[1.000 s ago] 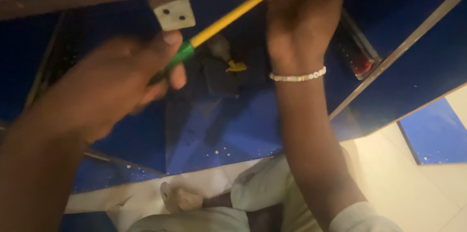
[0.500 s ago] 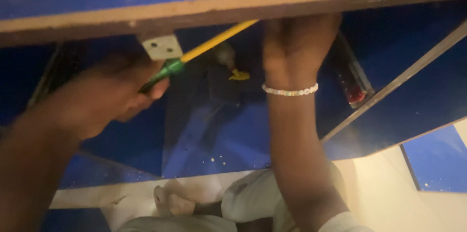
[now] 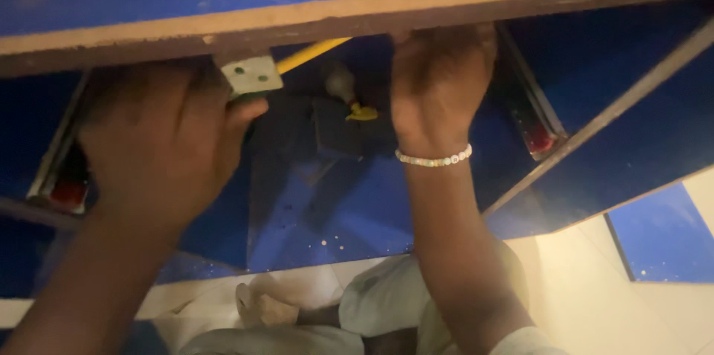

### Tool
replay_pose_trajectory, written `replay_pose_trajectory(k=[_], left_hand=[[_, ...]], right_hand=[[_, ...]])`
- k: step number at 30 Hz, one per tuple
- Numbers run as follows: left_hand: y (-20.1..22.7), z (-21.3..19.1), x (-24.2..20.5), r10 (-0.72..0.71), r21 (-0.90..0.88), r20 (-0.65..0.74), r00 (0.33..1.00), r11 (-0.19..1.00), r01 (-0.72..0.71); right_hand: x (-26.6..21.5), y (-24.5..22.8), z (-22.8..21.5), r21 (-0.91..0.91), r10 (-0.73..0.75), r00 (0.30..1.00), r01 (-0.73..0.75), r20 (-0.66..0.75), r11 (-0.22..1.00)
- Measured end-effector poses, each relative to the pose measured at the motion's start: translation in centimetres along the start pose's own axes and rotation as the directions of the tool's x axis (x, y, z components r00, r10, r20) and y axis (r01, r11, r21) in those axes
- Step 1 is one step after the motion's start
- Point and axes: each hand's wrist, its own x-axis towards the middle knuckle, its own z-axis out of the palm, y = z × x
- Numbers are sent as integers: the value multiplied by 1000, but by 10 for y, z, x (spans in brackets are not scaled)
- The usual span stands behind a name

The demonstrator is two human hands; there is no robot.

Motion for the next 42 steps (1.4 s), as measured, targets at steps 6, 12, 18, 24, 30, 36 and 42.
replay_pose_trajectory(k=[6, 12, 18, 24, 30, 36, 42], left_hand=[[-13, 36, -12, -167, -151, 598, 784, 937, 315], [-35, 16, 9, 50, -225, 974, 220, 114, 968], [-7, -14, -9, 26, -181, -48, 999, 983, -35], [-21, 22, -14, -192, -142, 369, 910, 955, 259], [-43, 10, 17, -16, -337, 938, 347, 202, 920], [-9, -27, -13, -92, -164, 1, 996, 982, 91], [-30, 13, 6, -205, 105, 511, 835, 979, 176]], right_hand=[[0, 5, -13, 40, 14, 1000, -13, -28, 999], [9, -5, 4, 79, 57, 998, -58, 14, 995], [13, -10, 22, 64, 104, 980, -94, -169, 994], [19, -9, 10, 44, 84, 996, -83, -23, 996], [28, -15, 1, 60, 132, 983, -140, 126, 988], [35, -23, 11, 249, 235, 971, -238, 42, 939], [35, -9, -8, 170, 177, 984, -177, 13, 969]])
